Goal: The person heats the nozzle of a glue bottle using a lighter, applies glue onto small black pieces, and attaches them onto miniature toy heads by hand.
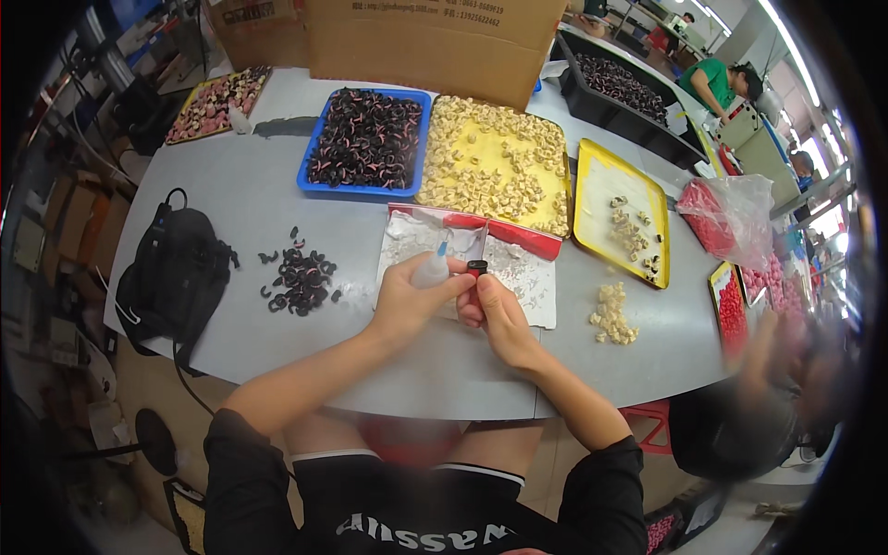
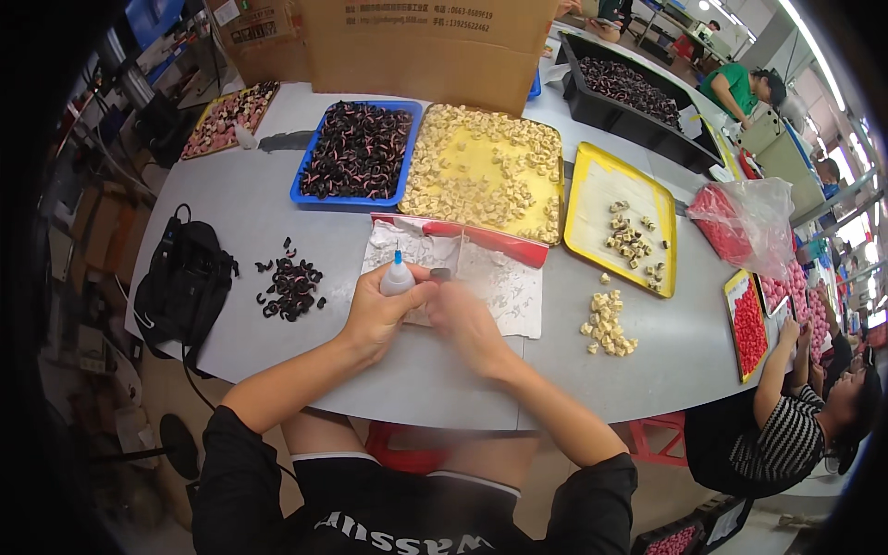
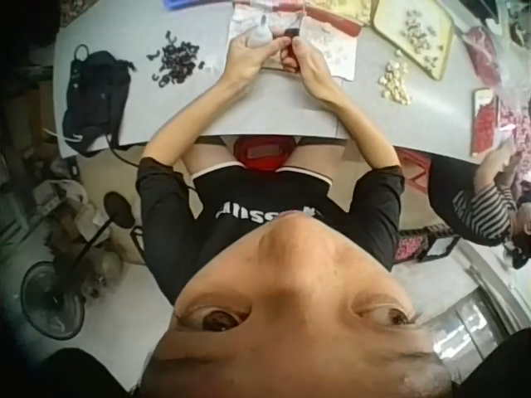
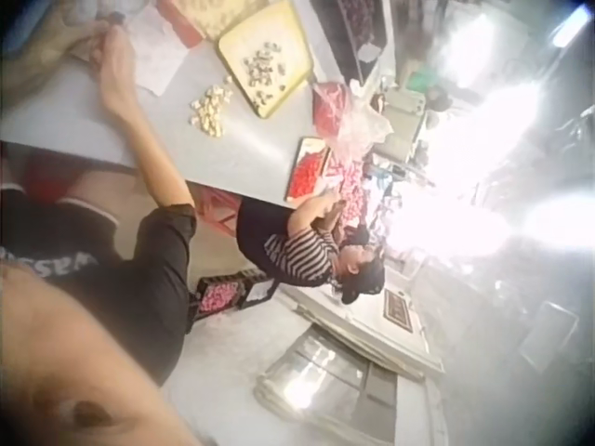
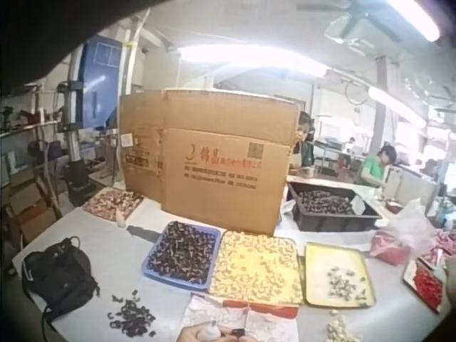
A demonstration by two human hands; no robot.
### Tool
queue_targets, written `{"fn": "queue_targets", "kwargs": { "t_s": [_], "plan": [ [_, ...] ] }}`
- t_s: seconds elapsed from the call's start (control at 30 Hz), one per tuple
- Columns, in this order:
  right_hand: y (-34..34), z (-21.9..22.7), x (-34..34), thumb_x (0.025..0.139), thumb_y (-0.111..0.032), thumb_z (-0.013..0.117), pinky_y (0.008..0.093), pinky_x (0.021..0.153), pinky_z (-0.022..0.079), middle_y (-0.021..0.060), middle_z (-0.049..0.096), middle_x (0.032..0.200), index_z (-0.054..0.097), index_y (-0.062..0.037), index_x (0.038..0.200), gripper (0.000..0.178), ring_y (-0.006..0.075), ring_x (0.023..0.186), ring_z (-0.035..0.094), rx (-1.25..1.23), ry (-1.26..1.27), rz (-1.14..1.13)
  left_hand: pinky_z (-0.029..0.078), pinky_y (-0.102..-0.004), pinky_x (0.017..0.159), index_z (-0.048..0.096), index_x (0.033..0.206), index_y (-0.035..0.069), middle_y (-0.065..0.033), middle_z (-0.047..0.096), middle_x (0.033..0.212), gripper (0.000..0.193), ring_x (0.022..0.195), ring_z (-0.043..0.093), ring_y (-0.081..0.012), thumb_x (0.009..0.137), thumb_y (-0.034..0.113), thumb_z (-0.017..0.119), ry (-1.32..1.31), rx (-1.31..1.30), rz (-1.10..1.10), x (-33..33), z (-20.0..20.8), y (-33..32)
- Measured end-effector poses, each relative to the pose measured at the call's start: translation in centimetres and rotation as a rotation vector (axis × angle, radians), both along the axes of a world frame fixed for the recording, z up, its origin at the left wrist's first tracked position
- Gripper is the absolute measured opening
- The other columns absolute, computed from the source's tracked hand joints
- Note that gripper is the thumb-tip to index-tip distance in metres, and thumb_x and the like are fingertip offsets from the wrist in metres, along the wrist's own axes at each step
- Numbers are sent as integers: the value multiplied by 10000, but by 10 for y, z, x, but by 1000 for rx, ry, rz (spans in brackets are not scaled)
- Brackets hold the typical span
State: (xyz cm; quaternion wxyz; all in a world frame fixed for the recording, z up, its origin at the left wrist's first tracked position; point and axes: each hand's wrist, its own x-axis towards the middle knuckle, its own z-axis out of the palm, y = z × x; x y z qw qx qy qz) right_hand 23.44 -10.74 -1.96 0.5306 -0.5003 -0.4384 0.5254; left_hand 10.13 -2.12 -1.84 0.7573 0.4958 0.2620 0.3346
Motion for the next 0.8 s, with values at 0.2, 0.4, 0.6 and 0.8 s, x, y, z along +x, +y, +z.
{"fn": "queue_targets", "kwargs": {
  "t_s": [0.2, 0.4, 0.6, 0.8],
  "plan": [
    [0, 9, -2, 1006, -382, 228, 218, 594, 329, -19, 378, 739, 480, 11, 1058, 470, 83, 646, 334, -37, -12, 3, 480, -237, 715, 619, 939, 9, -45, 644, 869, 164, 788, 606, -100, 818, 105, 674, -17, -184, -80, 0, 3, 1],
    [-3, 2, 1, 1009, -366, 217, 212, 609, 333, -23, 368, 760, 360, 38, 1329, 535, 77, 658, 325, 85, -172, 8, 478, -240, 716, 614, 929, 9, -44, 637, 870, 143, 795, 596, -96, 829, 98, 662, -81, -78, -109, 2, 2, 3],
    [0, 7, -1, 1011, -347, 210, 213, 616, 343, -22, 374, 760, 380, 38, 1307, 514, 78, 659, 329, 96, -194, 21, 483, -236, 685, 618, 912, -5, -43, 640, 841, 131, 760, 597, -94, 833, 92, 655, -91, -38, -71, 2, -2, 1],
    [-1, 20, -8, 1010, -352, 213, 214, 621, 348, -19, 385, 763, 403, 34, 1274, 504, 78, 669, 345, 110, -179, -8, 480, -224, 671, 642, 888, -10, -44, 655, 822, 129, 735, 592, -77, 815, 94, 668, -6, 91, 39, 2, -1, -5]
  ]
}}
